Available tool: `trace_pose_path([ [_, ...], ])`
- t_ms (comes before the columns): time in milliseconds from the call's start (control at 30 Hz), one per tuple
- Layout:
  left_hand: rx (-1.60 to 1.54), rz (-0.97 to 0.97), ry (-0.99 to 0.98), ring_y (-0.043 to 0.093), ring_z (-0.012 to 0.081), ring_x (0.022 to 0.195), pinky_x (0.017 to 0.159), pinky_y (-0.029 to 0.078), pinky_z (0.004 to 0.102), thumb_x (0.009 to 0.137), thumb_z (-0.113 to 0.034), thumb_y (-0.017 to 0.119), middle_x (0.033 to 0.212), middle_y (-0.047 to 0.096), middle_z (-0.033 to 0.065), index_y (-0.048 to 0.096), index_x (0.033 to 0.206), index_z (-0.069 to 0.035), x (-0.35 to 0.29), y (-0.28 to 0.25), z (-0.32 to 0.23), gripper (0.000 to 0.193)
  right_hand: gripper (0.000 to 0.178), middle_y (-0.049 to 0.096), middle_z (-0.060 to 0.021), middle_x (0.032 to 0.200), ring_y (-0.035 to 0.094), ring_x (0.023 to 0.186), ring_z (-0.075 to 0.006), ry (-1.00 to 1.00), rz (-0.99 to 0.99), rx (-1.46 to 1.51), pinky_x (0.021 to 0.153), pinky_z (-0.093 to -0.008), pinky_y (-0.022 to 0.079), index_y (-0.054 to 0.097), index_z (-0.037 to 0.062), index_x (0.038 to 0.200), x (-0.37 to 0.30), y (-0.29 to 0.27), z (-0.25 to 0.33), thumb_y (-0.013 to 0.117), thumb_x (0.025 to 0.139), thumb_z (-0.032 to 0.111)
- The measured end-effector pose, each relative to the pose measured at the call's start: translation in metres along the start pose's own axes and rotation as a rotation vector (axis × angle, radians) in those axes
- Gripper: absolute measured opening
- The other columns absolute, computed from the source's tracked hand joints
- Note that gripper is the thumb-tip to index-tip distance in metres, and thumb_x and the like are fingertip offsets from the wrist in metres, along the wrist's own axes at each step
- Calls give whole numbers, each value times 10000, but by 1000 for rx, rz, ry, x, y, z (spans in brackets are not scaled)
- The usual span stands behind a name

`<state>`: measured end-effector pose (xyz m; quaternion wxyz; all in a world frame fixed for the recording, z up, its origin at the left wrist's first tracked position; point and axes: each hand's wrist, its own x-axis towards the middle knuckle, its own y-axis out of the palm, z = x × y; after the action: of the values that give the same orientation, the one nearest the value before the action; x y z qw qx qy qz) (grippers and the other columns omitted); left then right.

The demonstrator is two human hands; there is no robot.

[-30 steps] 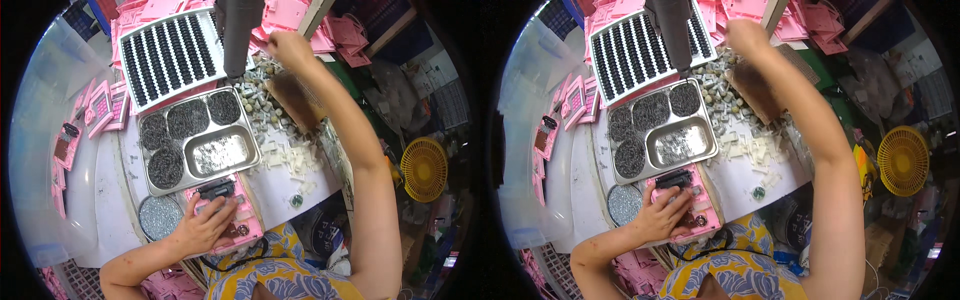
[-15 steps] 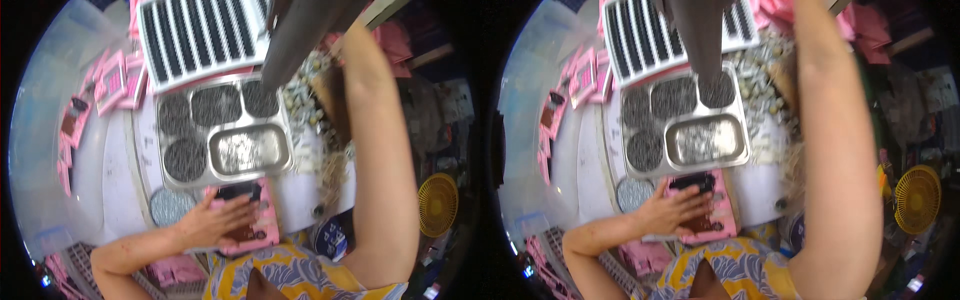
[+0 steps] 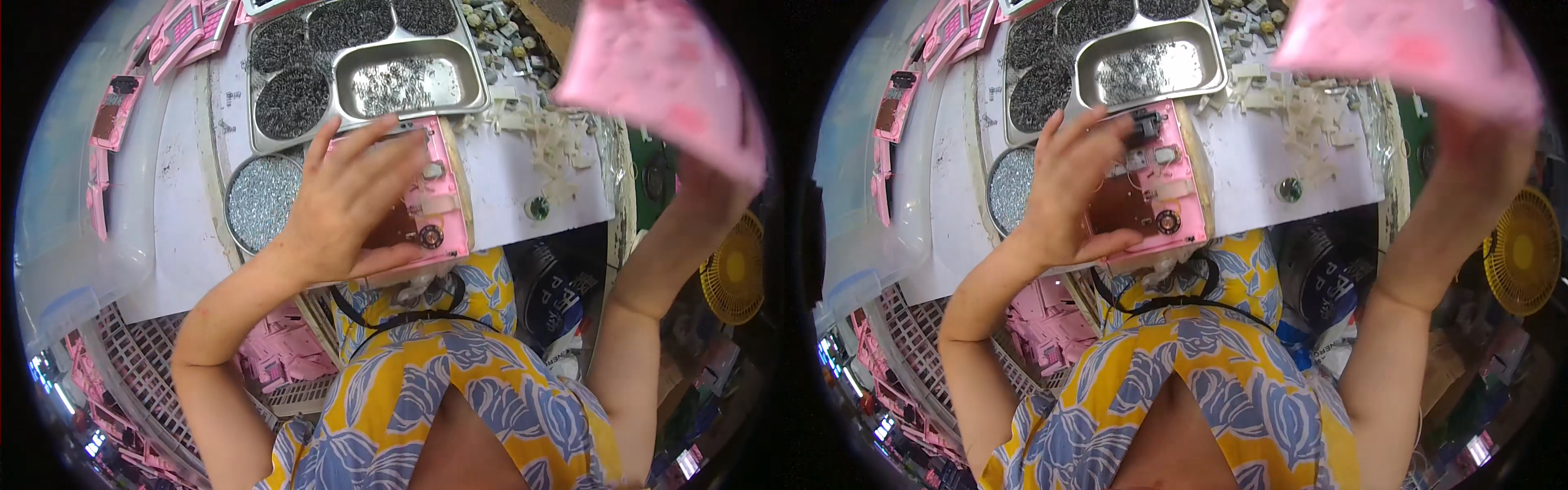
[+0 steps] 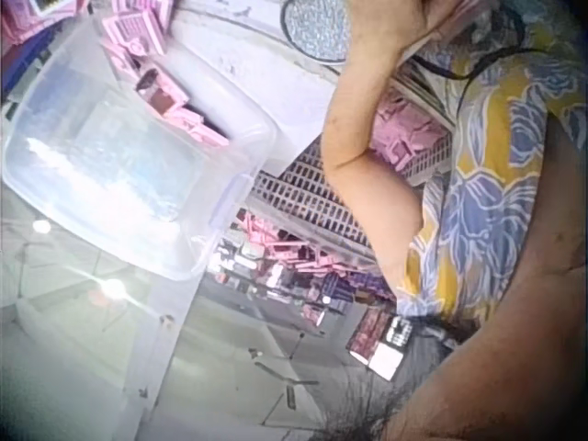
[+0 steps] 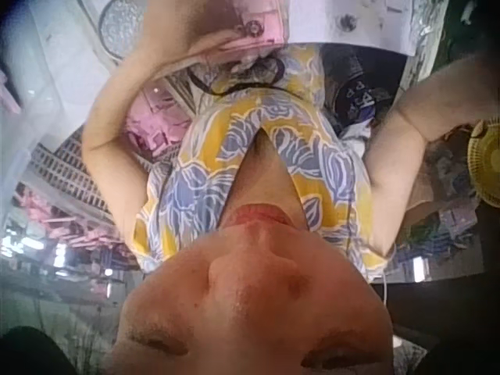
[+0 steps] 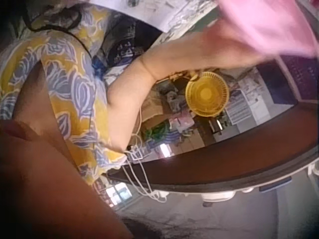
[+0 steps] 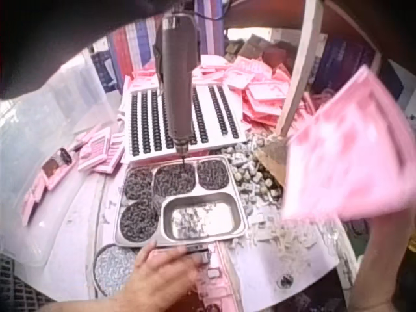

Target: Assembling electronic components and soldering wires inside a plastic toy housing.

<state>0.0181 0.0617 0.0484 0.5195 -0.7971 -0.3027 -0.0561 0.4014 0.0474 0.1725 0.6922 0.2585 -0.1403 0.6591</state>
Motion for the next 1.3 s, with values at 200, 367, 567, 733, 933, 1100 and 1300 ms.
trace_pose_path([
  [200,-151,-355,-221,583,313,1184,1003,464,410,872,-110,709,1311,578,207,440,1393,59,23,14,-35,610,541,574,-122,1330,562,1225,-205,-11,-54,-118,1013,-376,478,454,12,1438,-74,118,-49,662,969,183],
  [367,-1183,-506,-727,677,173,970,850,529,281,946,-11,641,1079,698,150,416,1376,78,3,-14,-58,493,541,725,-181,933,700,765,-159,585,94,-61,664,-302,548,511,57,1405,-112,120,-53,714,915,164],
  [567,-586,-321,-752,632,113,732,639,473,225,930,-67,665,955,714,138,131,1575,80,-44,22,-51,850,695,626,-32,643,557,560,-78,554,240,-697,532,-244,405,344,22,1537,-184,126,-67,688,962,205],
  [733,-435,-267,-747,491,71,565,522,402,232,910,-104,681,861,696,99,258,1560,60,-55,28,-45,793,676,559,-69,579,569,519,-202,709,272,-693,539,-327,436,360,37,1527,-197,130,-64,669,961,239],
  [933,-532,-263,-783,471,67,597,553,391,223,910,-113,687,766,612,46,337,1539,51,-52,22,-34,738,737,546,-87,572,572,525,-297,710,352,-638,556,-374,443,294,87,1580,-196,130,-65,658,961,253],
  [1100,-278,-257,-824,407,57,562,519,364,247,923,-105,688,625,438,-4,428,1490,52,-62,20,-53,644,743,574,-120,586,564,536,-281,557,630,-791,564,-364,447,278,102,1597,-180,118,-74,633,970,280],
  [1300,-377,-320,-992,407,20,583,546,321,196,989,-77,627,641,471,-52,488,1466,25,-86,46,-74,508,725,615,-162,592,649,602,-392,553,827,-1104,596,-479,512,278,96,1585,-168,129,-64,577,994,389],
])
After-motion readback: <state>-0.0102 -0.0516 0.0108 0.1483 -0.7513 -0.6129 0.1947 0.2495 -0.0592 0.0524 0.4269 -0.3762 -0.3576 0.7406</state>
